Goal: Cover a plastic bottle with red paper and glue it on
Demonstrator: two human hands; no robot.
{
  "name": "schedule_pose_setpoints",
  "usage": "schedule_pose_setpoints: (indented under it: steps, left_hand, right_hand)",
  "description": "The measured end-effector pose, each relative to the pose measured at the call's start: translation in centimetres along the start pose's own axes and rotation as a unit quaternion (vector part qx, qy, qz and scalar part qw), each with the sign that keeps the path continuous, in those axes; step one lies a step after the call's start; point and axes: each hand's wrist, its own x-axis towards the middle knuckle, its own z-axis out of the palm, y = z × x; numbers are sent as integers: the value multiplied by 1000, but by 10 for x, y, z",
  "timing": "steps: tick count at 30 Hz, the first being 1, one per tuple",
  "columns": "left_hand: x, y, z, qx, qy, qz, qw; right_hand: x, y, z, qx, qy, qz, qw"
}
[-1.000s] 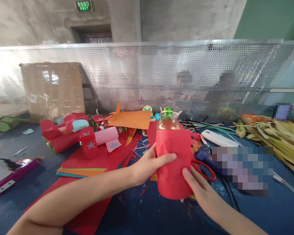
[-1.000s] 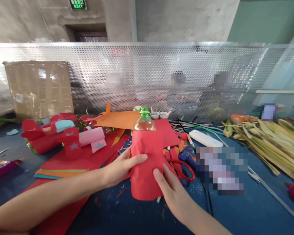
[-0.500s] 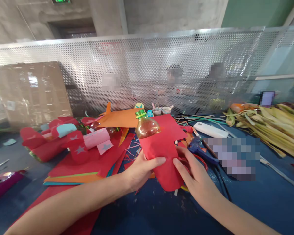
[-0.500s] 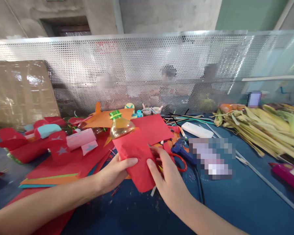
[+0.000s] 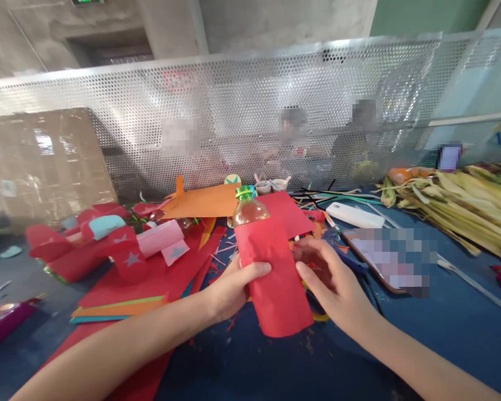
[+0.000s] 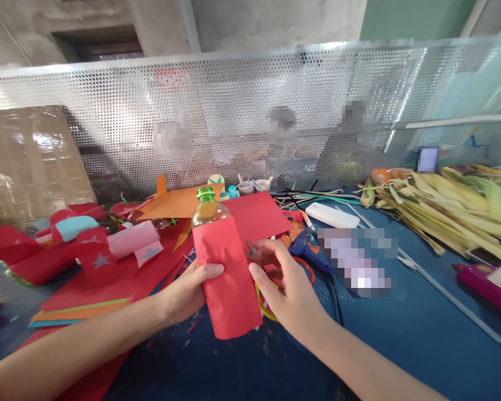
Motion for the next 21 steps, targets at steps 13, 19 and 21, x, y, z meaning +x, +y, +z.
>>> schedule_pose_setpoints:
  steps: [13,19,21]
  left_hand:
    - [3,-6,-4,7,33,-20,999]
    - [0,-7,3,20,40,-12,999]
    - [0,-8,5,31,43,-14,999]
  right_hand:
    - [5,3,-4,-12,-2,50,999]
    - [6,5,-1,-4,20,42,999]
    - [4,5,0,-17,27,20,999]
